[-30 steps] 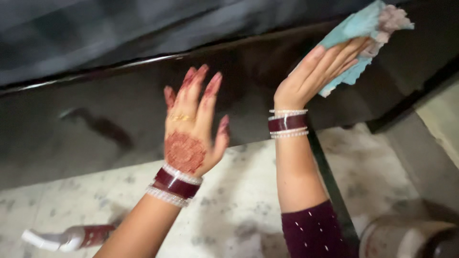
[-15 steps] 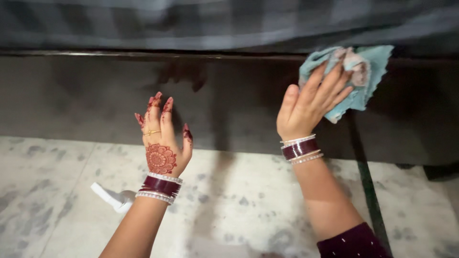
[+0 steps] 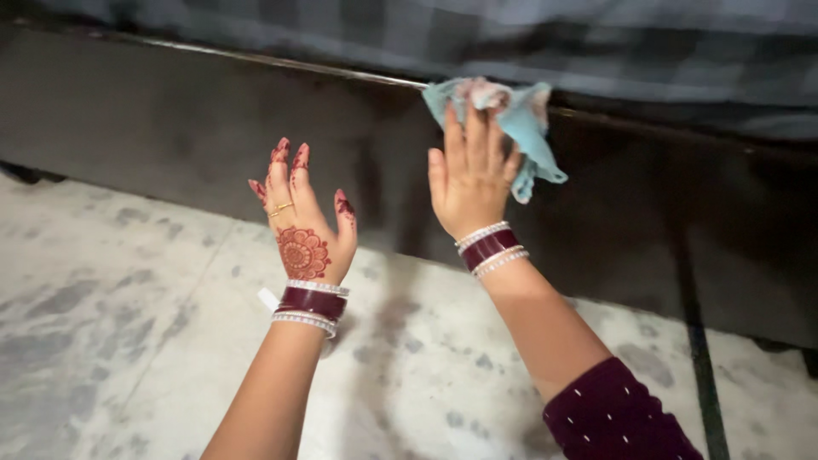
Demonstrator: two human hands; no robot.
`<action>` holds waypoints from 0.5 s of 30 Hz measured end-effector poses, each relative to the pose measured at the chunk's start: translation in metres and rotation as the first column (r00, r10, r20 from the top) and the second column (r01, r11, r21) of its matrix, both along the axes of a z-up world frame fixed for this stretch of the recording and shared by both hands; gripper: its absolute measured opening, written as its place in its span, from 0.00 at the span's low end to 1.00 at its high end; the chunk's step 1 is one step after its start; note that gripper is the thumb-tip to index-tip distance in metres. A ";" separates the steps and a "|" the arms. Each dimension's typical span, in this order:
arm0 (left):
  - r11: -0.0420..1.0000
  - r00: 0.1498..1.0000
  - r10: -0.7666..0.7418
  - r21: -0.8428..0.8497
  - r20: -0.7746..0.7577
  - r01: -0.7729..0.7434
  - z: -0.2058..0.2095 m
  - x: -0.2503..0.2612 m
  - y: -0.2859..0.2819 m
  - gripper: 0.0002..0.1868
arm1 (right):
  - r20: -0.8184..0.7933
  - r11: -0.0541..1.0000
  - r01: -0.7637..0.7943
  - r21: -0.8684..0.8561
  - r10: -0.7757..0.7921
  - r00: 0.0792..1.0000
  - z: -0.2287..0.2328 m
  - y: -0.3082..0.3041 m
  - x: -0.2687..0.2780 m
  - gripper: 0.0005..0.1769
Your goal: The person sits on the floor and cleans the lower side of a dark wooden bed frame. They spray a cleaning solution from a bottle onto the surface and wipe it with a light blue cloth, moving along the length of the frame.
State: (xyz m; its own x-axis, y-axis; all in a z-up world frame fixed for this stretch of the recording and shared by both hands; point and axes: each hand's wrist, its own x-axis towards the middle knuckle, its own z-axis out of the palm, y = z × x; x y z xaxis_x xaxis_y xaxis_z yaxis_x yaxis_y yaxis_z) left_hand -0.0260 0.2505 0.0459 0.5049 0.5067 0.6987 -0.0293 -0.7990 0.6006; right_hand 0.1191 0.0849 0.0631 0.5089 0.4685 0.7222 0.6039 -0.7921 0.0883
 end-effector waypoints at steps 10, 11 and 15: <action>0.965 0.980 0.196 -0.173 -0.017 -0.196 -0.025 -0.008 0.049 0.37 | 0.016 0.932 -0.263 -0.248 0.275 0.961 0.008 0.113 -0.013 0.33; 0.956 0.975 0.222 -0.193 -0.026 -0.223 -0.029 -0.008 0.053 0.36 | 0.035 0.918 -0.281 -0.281 0.303 0.952 0.004 0.120 -0.011 0.32; 0.914 0.954 0.292 -0.275 -0.062 -0.298 -0.043 -0.009 0.066 0.37 | -0.152 0.774 -0.471 -0.423 0.451 0.879 -0.029 0.140 0.000 0.33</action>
State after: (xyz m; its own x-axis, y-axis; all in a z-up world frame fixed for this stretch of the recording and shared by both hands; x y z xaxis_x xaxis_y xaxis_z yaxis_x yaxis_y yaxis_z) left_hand -0.0347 0.3160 0.0028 0.3143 0.8075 0.4992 0.1961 -0.5697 0.7981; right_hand 0.1189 0.2249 0.0340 0.1744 0.9128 0.3693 0.8973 -0.3017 0.3221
